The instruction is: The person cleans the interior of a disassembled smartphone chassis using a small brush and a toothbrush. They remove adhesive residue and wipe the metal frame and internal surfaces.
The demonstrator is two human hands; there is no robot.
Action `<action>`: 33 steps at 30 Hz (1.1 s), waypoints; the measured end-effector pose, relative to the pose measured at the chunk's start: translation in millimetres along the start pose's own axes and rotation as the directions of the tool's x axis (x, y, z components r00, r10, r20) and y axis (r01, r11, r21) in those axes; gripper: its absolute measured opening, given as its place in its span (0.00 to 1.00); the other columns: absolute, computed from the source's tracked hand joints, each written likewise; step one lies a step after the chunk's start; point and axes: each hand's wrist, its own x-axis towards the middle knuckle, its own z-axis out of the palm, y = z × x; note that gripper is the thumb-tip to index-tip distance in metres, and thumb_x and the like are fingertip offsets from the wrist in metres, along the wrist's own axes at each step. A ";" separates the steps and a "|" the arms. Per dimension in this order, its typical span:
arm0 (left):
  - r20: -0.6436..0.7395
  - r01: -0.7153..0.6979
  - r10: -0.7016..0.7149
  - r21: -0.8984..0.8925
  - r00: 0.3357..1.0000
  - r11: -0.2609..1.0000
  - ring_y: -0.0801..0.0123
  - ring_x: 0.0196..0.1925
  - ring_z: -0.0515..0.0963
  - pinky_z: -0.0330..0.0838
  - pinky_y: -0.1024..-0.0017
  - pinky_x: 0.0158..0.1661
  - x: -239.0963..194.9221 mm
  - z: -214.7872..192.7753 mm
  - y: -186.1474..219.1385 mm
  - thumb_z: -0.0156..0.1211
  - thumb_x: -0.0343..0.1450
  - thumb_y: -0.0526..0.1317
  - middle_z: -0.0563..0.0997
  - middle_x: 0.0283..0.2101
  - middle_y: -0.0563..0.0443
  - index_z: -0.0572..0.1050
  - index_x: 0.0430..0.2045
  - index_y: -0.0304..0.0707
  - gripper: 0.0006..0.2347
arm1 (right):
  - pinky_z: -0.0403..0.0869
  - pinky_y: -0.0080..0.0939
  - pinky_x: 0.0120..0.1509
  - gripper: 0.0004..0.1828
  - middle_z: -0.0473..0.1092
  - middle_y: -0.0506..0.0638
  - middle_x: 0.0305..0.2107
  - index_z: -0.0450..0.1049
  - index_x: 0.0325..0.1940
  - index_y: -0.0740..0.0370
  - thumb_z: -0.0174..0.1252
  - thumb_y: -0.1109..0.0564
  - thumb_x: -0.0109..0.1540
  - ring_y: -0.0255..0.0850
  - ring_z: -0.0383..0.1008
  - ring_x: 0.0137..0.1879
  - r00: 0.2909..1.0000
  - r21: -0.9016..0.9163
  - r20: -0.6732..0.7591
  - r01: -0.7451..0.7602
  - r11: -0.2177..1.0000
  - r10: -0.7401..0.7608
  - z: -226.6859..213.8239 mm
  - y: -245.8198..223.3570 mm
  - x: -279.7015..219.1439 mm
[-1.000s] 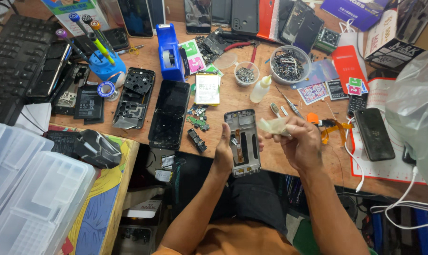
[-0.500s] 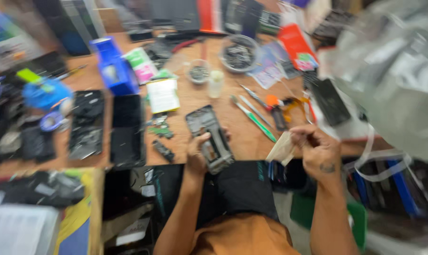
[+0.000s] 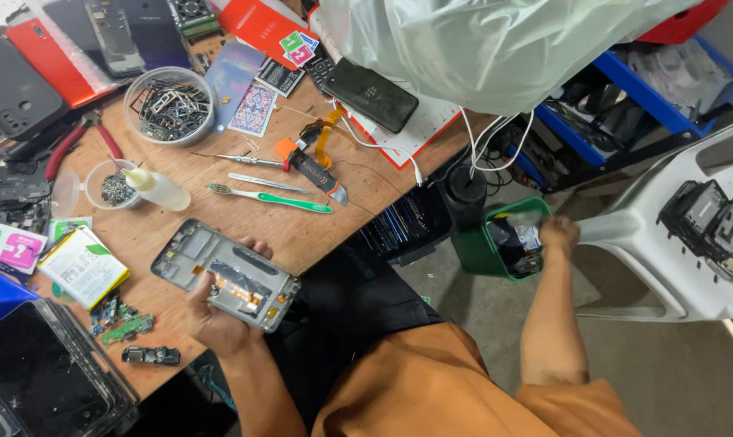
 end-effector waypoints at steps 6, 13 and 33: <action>-0.028 -0.064 0.062 -0.091 0.998 0.994 0.36 0.53 0.78 0.70 0.43 0.59 -5.3 -3.6 12.4 0.38 0.74 0.62 0.76 0.53 0.23 0.61 0.67 0.27 0.35 | 0.69 0.33 0.45 0.05 0.73 0.49 0.37 0.77 0.47 0.64 0.64 0.64 0.67 0.34 0.71 0.40 0.967 -0.088 -0.201 -0.175 0.981 0.155 -13.1 23.0 -5.3; -0.030 -0.084 0.080 -0.203 0.996 0.976 0.41 0.50 0.81 0.75 0.49 0.55 -2.9 -14.6 8.4 0.32 0.77 0.61 0.80 0.49 0.26 0.70 0.55 0.18 0.35 | 0.71 0.33 0.49 0.07 0.74 0.51 0.41 0.76 0.49 0.64 0.63 0.66 0.67 0.36 0.73 0.44 0.961 -0.034 -0.242 0.129 0.991 -0.133 84.4 -80.2 15.3; -0.052 -0.073 0.059 -0.324 0.997 0.943 0.60 0.54 0.80 0.75 0.64 0.55 -12.8 -34.6 30.2 0.30 0.82 0.54 0.78 0.53 0.39 0.66 0.60 0.28 0.26 | 0.76 0.39 0.43 0.20 0.73 0.54 0.44 0.78 0.53 0.59 0.67 0.67 0.57 0.45 0.74 0.47 -0.182 0.790 0.457 0.532 0.303 -0.871 170.4 -415.5 -362.3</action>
